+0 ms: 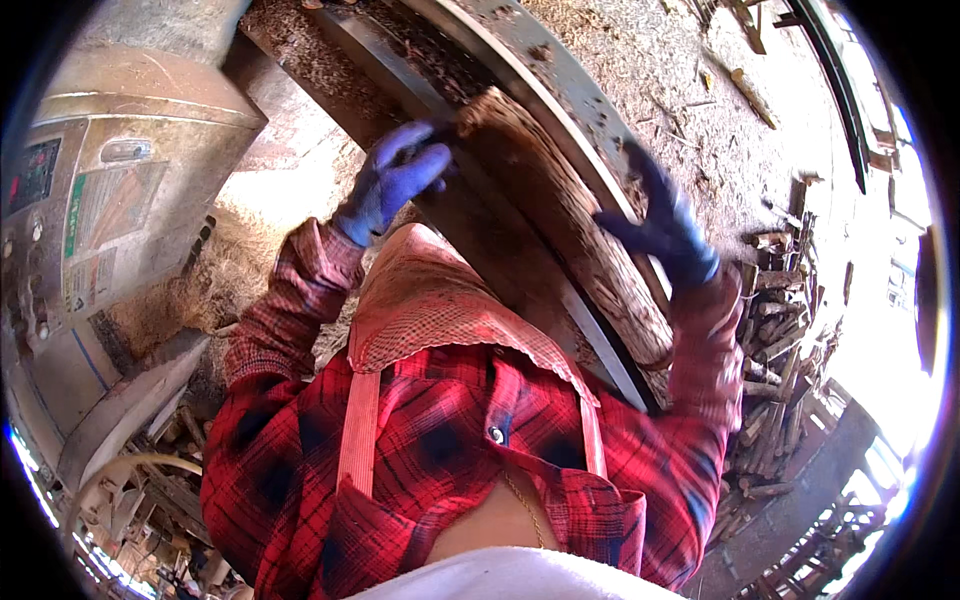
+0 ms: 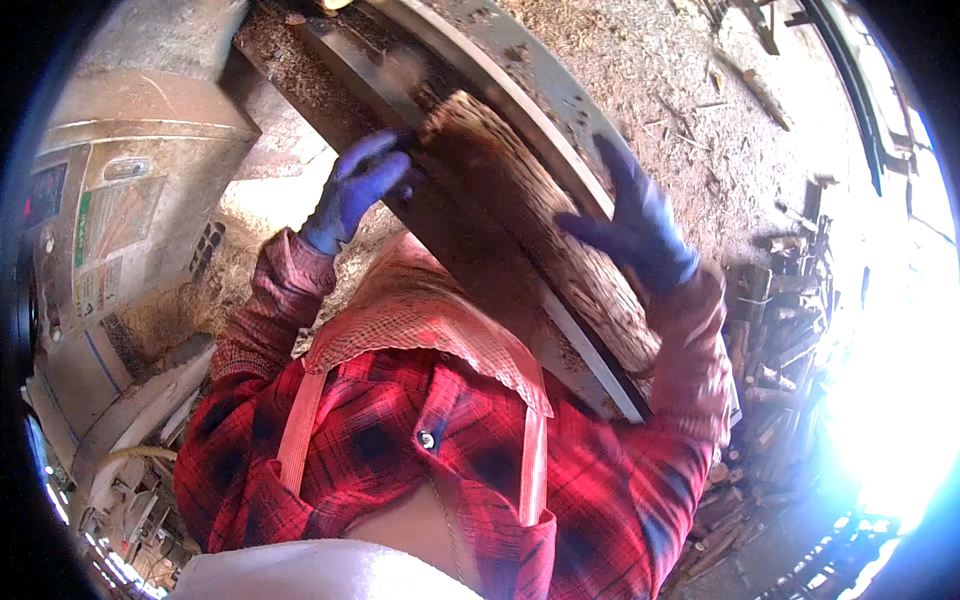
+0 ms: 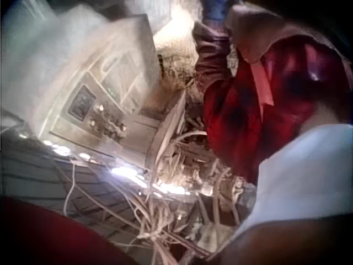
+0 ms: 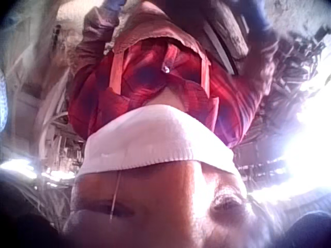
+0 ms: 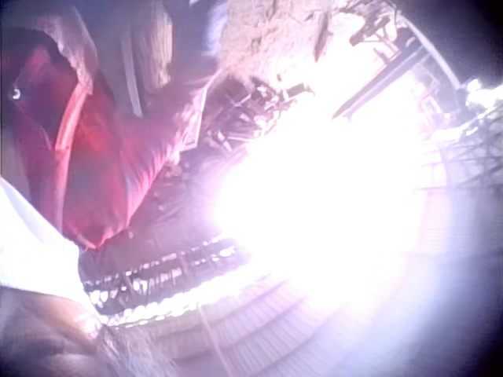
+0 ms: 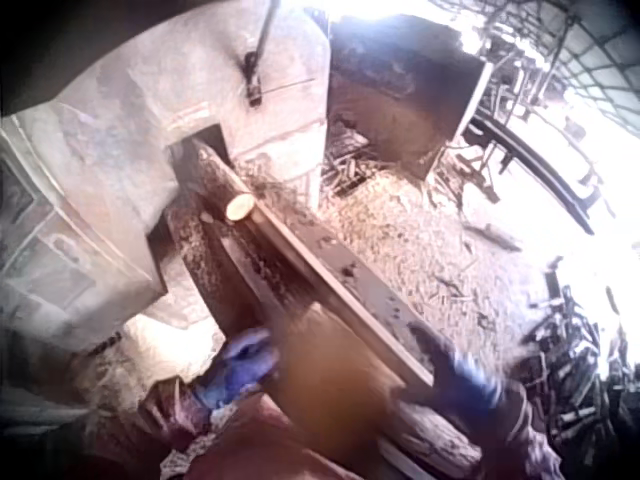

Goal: The person picks up logs from a pile and places them into a wood processing machine. They operate the machine to cut the logs into smaller pieces and then remove the processed wood. The person repeats this cycle of loading, cutting, and unloading logs.

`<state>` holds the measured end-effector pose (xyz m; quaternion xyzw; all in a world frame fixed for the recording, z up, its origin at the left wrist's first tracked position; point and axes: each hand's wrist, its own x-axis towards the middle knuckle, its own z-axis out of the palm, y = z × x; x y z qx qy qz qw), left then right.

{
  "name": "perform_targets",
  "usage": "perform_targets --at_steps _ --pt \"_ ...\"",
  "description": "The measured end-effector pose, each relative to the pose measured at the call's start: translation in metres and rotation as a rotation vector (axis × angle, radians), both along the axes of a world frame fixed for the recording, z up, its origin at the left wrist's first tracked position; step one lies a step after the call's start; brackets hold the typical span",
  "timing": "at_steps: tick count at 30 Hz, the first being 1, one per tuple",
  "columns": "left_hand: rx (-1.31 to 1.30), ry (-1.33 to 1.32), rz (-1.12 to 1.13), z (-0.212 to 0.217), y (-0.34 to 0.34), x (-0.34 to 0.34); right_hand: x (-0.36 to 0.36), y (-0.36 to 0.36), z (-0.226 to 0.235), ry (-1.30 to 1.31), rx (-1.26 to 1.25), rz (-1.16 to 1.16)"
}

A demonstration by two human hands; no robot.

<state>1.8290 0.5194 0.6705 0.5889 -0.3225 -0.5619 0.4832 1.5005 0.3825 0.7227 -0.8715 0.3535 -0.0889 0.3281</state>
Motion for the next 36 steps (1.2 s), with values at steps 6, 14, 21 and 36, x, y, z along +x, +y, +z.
perform_targets --at_steps 6,14,21,36 --pt "0.271 0.154 -0.168 0.028 0.037 -0.072 -0.051 0.112 -0.038 0.152 -0.133 -0.167" --pt "0.041 0.438 -0.112 -0.022 0.042 -0.161 -0.029 0.114 0.007 -0.584 0.917 -0.223" --pt "-0.608 0.137 0.112 0.125 0.01 -0.089 0.06 0.072 0.079 -0.726 0.134 -0.049" --pt "-0.111 0.185 0.366 0.028 0.106 0.041 0.187 -0.014 -0.03 0.195 -0.073 -0.114"
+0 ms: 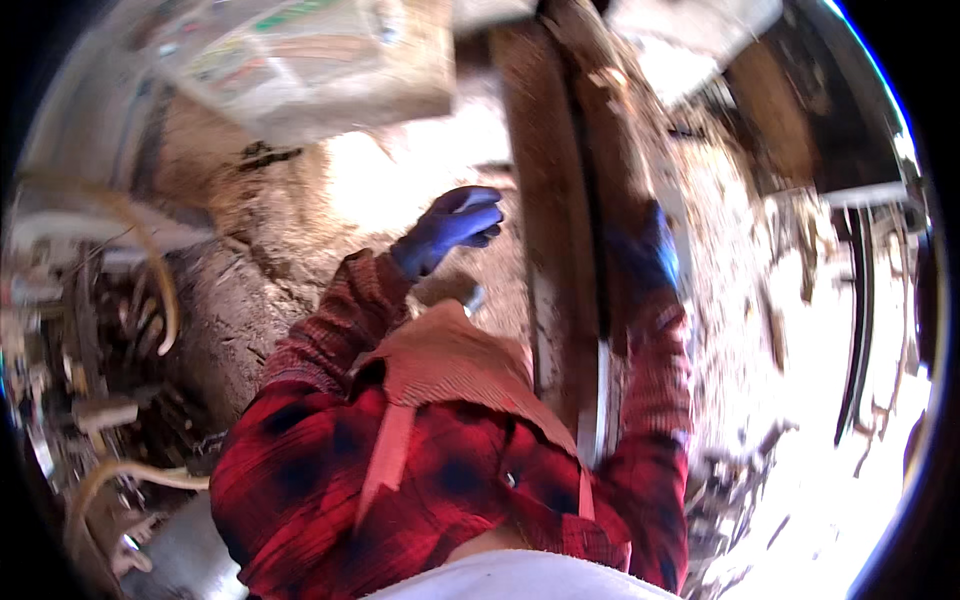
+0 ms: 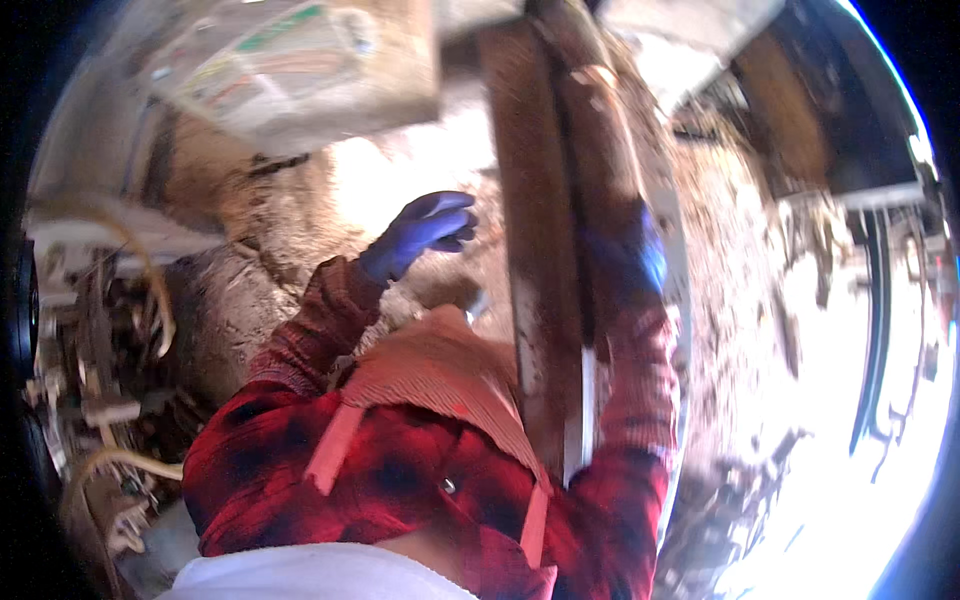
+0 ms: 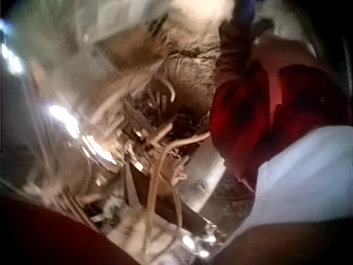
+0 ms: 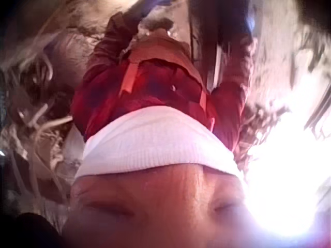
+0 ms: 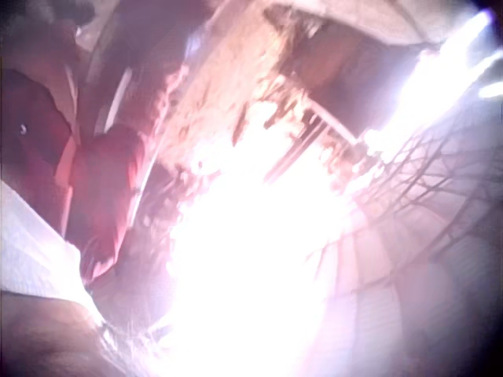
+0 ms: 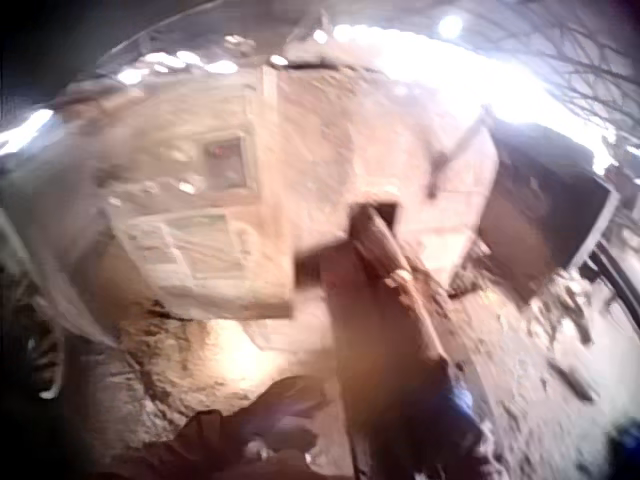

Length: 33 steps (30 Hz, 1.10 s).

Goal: The person picks up logs from a pile and places them into a wood processing machine. They operate the machine to cut the logs into smaller pieces and then remove the processed wood. The person repeats this cycle of loading, cutting, and unloading logs.

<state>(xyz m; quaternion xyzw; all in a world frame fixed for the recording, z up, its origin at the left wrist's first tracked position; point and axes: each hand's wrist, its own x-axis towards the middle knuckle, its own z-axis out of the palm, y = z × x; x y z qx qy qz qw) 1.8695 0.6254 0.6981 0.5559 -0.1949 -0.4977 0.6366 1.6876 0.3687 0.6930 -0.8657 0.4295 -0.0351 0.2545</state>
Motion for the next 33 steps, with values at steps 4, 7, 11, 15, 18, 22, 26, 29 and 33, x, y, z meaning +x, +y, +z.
perform_targets --at_steps 4,7,11,15,18,22,26,29,33 --pt "-0.375 -0.413 0.382 0.064 0.001 0.101 -0.01 -0.005 -0.009 -0.191 -0.013 0.049" --pt "-0.595 -0.632 0.725 0.135 0.02 0.191 -0.045 0.006 -0.006 -0.656 0.057 0.069" --pt "-0.44 -0.44 0.714 0.192 0.014 0.299 -0.121 0.046 0.063 -0.681 -0.107 -0.071" --pt "0.305 -1.508 0.5 0.137 0.06 0.449 -0.23 0.068 0.078 -0.743 -0.543 -0.262" --pt "1.219 -2.424 0.004 0.215 0.156 0.55 -0.34 0.078 0.093 -0.822 -0.413 -0.527" --pt "0.883 -2.211 0.391 0.156 0.054 0.469 -0.474 0.174 0.079 -0.175 -0.4 -0.465" --pt "0.071 -1.672 0.656 0.007 0.029 0.178 -0.528 0.254 0.029 0.034 -0.142 -0.199" --pt "-0.315 -1.327 0.48 -0.042 0.05 -0.082 -0.536 0.275 0.024 0.115 -0.085 -0.141" --pt "-0.157 -0.227 0.09 -0.035 0.089 -0.354 -0.56 0.261 0.001 0.136 -0.179 -0.023"
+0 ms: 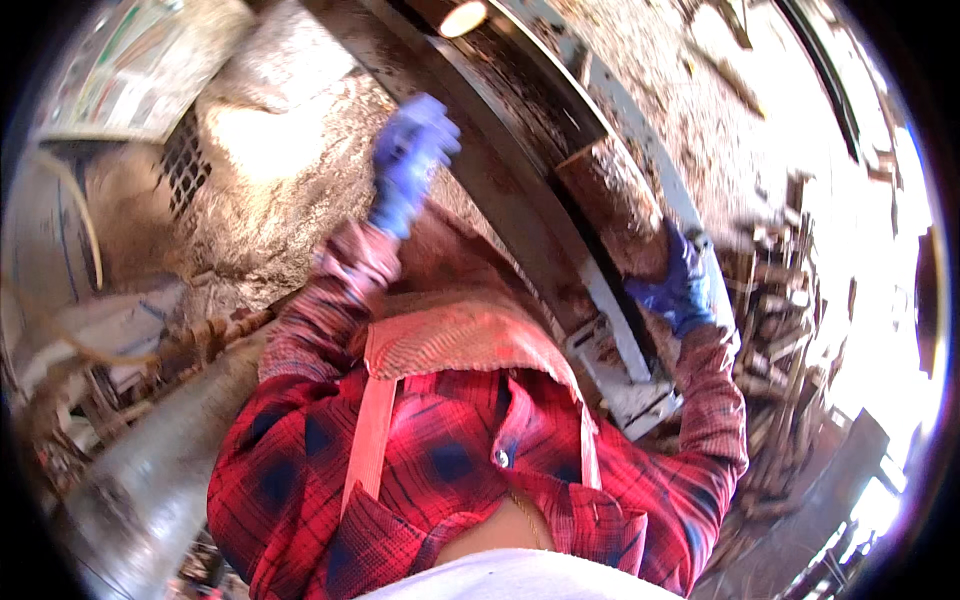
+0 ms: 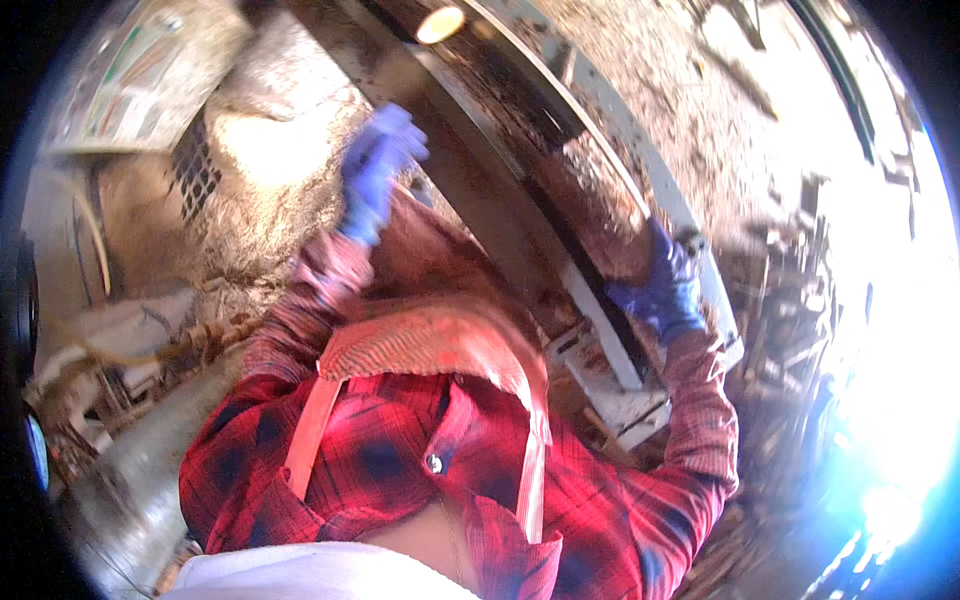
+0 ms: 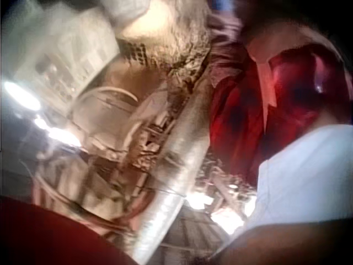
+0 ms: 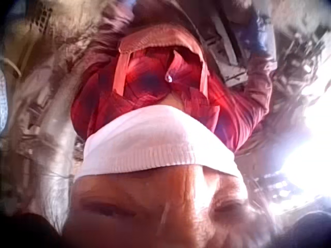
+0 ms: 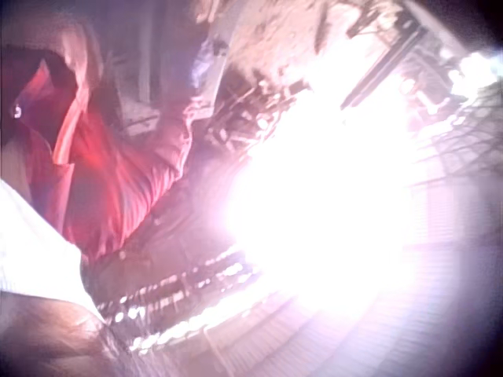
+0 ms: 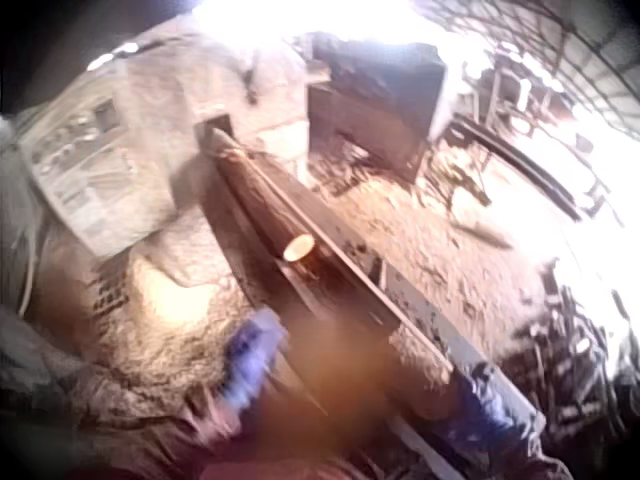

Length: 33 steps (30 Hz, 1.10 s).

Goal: The person picks up logs from a pile and places them into a wood processing machine. They operate the machine to cut the logs into smaller pieces and then remove the processed wood. The person repeats this cycle of loading, cutting, and unloading logs.

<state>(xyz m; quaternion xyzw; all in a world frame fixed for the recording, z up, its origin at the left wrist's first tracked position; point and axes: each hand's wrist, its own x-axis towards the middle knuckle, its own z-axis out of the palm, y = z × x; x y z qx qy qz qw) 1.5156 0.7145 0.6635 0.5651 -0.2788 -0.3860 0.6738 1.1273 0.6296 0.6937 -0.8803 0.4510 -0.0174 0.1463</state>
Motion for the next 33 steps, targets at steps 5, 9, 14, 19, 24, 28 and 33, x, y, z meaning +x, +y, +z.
perform_targets --at_steps 5,9,14,19,24,28,33 --pt "0.003 -0.204 -0.377 -0.041 0.069 -0.078 0.046 -0.005 0.043 -0.445 0.177 0.123" --pt "0.091 -0.136 -0.261 -0.077 0.107 -0.077 0.132 -0.033 0.072 -0.784 0.597 -0.045" --pt "0.202 -0.197 -0.115 -0.037 0.159 -0.08 0.242 -0.157 -0.047 -0.109 -0.374 0.455" --pt "0.387 -0.386 0.171 -0.054 0.268 -0.113 0.278 -0.097 0.01 -0.084 -0.558 0.41" --pt "0.529 -0.458 0.154 -0.053 0.368 -0.198 0.23 0.162 0.114 -0.363 -0.045 1.123" --pt "0.587 -0.34 0.238 -0.066 0.459 -0.296 0.185 0.312 0.119 -0.375 0.197 1.471" --pt "0.504 -0.086 0.592 -0.131 0.562 -0.45 0.15 0.412 0.047 -0.238 0.63 1.421"
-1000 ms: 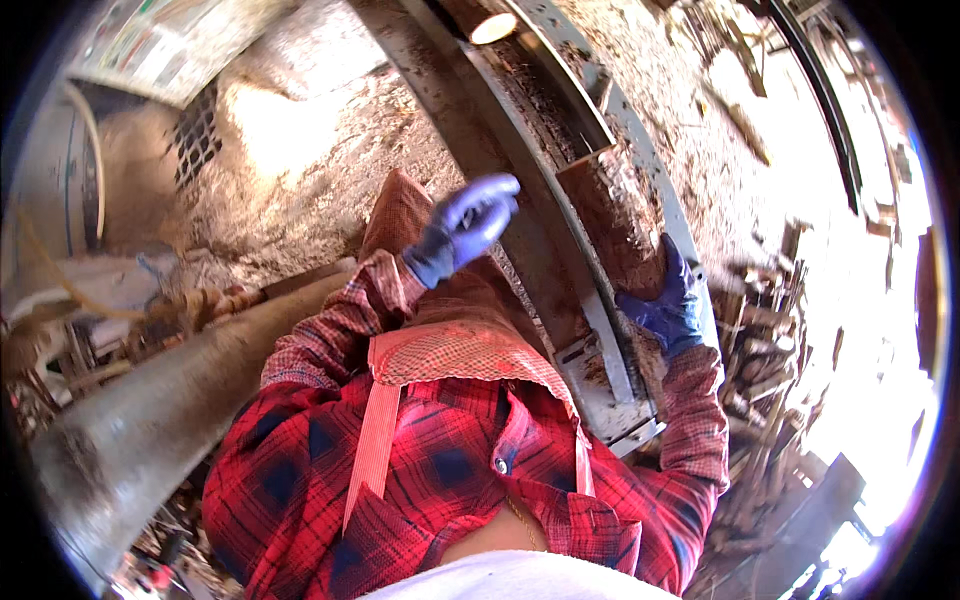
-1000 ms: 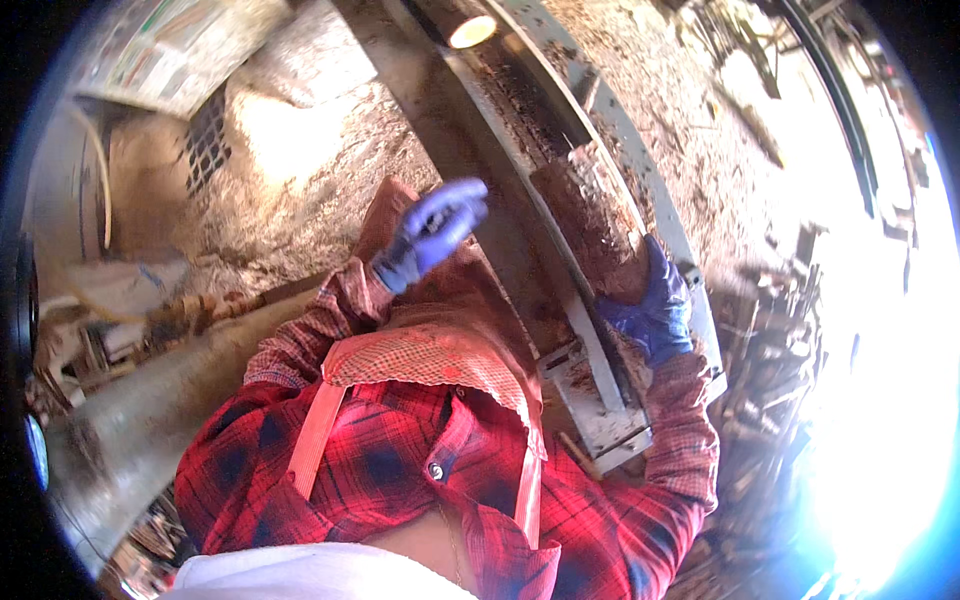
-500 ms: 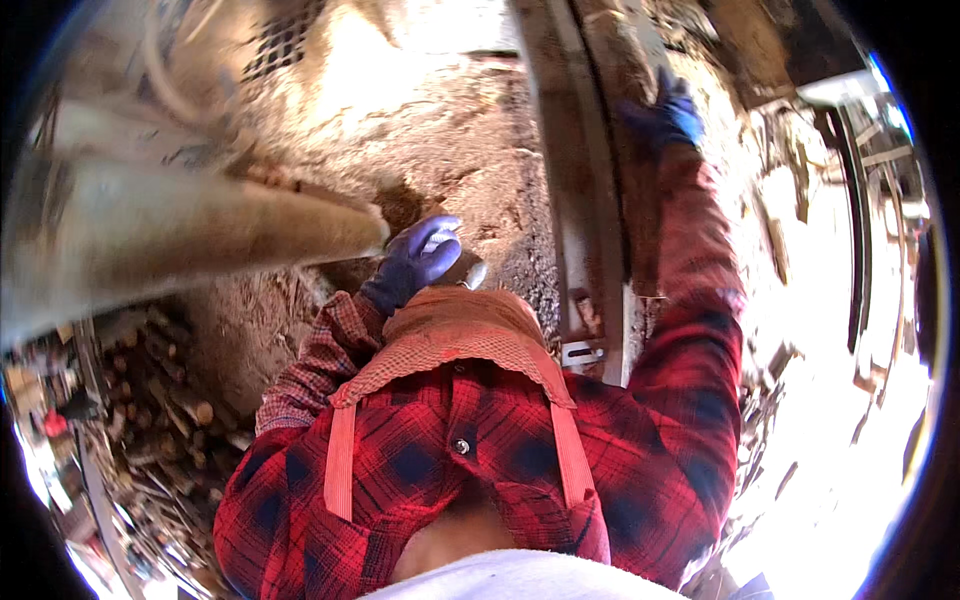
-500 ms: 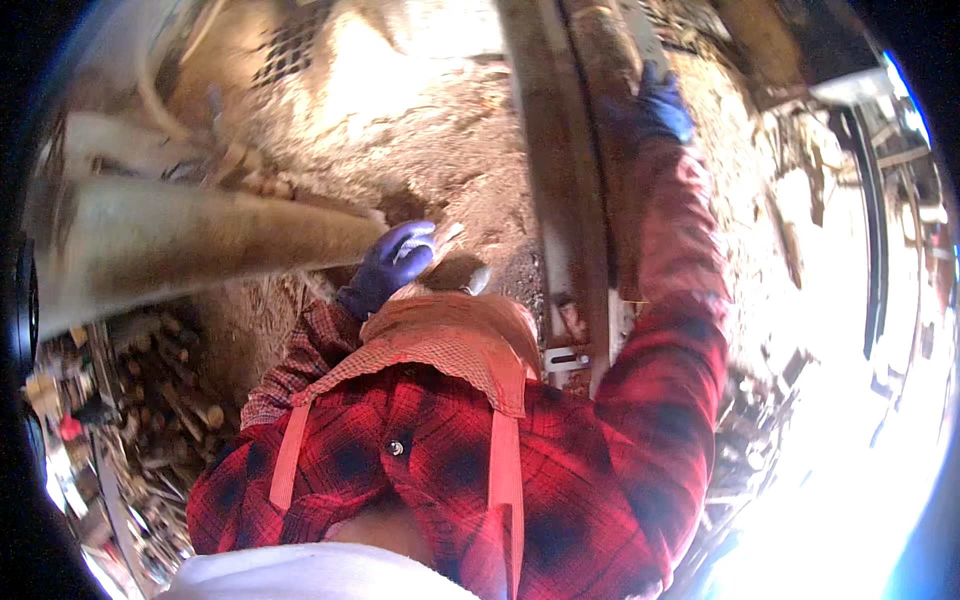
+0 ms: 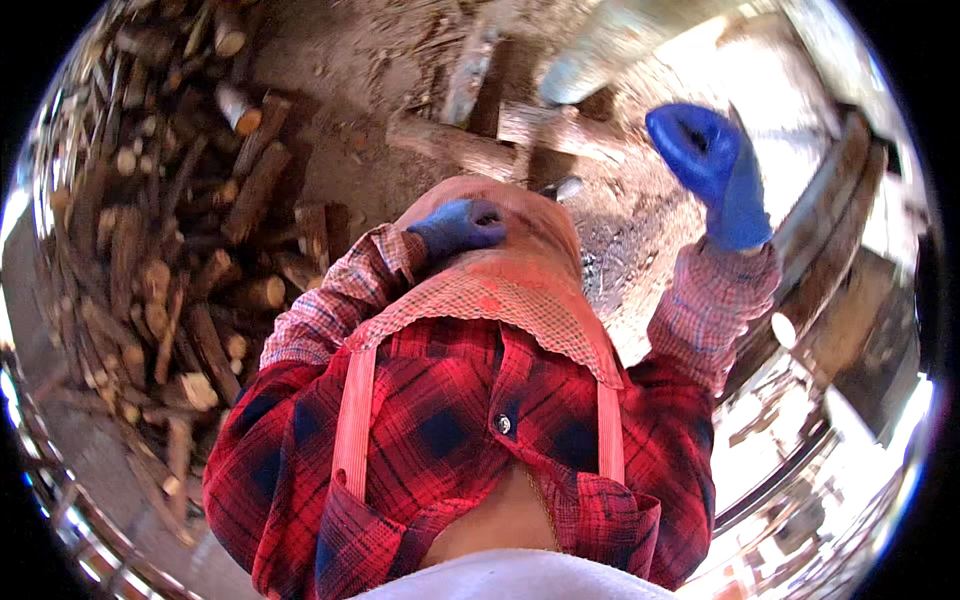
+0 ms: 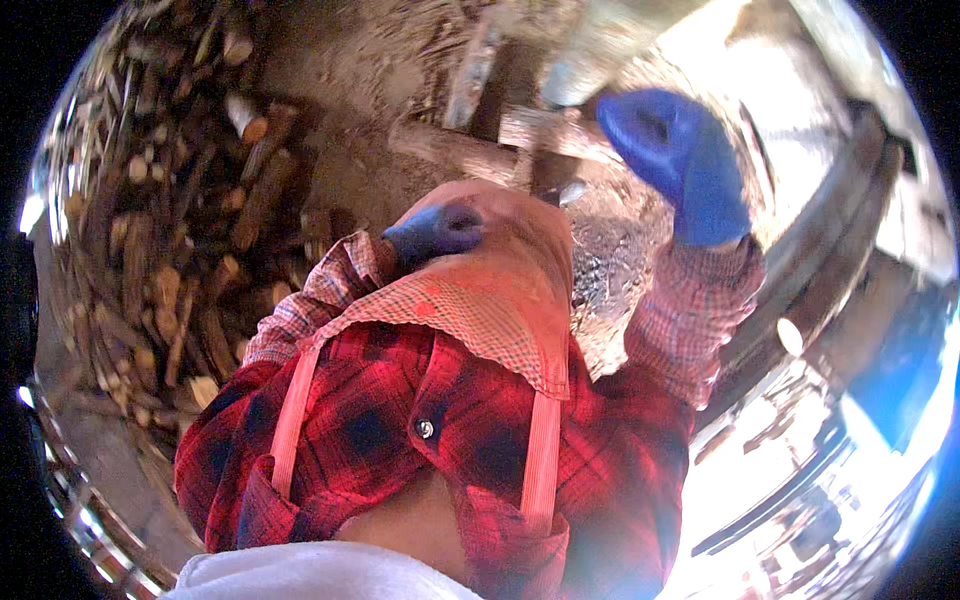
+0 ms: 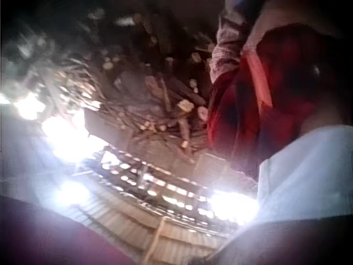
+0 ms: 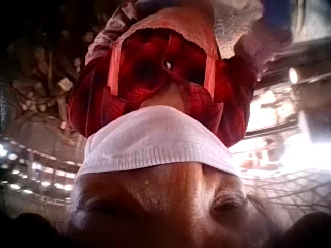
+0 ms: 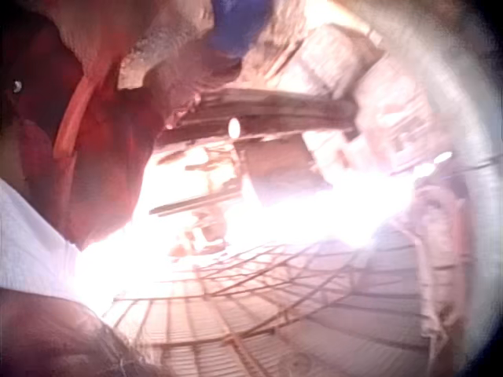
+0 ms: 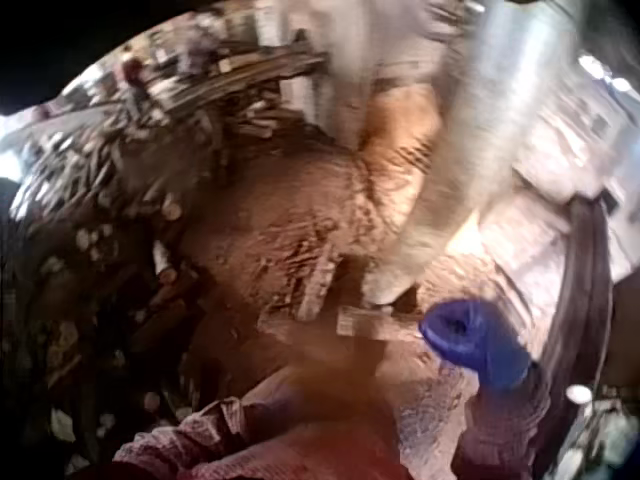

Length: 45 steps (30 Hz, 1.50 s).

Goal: The person picks up logs from a pile and places them into a wood processing machine. They operate the machine to cut the logs into smaller pieces and then remove the processed wood. The person repeats this cycle of loading, cutting, and unloading logs.

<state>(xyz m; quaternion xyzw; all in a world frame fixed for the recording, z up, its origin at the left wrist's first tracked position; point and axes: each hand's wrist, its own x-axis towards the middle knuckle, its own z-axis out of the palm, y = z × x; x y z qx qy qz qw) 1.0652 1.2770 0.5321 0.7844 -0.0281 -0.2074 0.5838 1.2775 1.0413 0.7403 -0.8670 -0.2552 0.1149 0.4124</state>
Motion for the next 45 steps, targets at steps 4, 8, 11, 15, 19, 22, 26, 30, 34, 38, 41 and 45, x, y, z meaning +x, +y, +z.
perform_targets --at_steps 4,8,11,15,19,22,26,30,34,38,41,45 --pt "0.05 -0.055 0.206 -0.004 0.031 -0.039 -0.023 0.066 -0.024 0.095 -0.04 0.202" --pt "0.157 0.089 0.228 0.017 0.051 -0.053 -0.043 0.083 -0.075 0.472 -0.163 0.147" --pt "0.045 0.125 0.436 0.031 0.093 -0.074 -0.02 0.129 -0.116 0.199 -0.453 0.419" --pt "0.113 0.212 0.611 0.026 0.166 -0.099 -0.022 0.227 -0.134 0.21 -0.311 0.471" --pt "0.081 0.281 0.894 -0.01 0.21 -0.139 -0.05 0.323 -0.142 -0.031 -0.412 0.713" --pt "-0.004 0.245 1.045 -0.034 0.255 -0.156 -0.073 0.404 -0.169 0.153 -0.421 0.939" --pt "-0.142 0.279 1.156 -0.085 0.335 -0.178 -0.115 0.537 -0.182 0.113 -0.682 1.085" --pt "-0.092 0.24 1.207 -0.123 0.436 -0.215 -0.142 0.652 -0.225 0.052 -0.694 1.217" --pt "-0.375 0.356 1.591 -0.187 0.556 -0.292 -0.176 0.782 -0.266 0.651 -0.632 1.041" --pt "-0.064 0.488 1.914 -0.292 0.681 -0.363 -0.161 0.89 -0.339 0.394 -0.72 1.123" --pt "-0.085 0.602 1.969 -0.293 0.793 -0.395 -0.166 1.004 -0.401 0.302 -0.737 1.123" --pt "0.211 0.639 2.208 -0.448 0.89 -0.457 -0.177 1.192 -0.57 -0.069 -0.6 1.165"
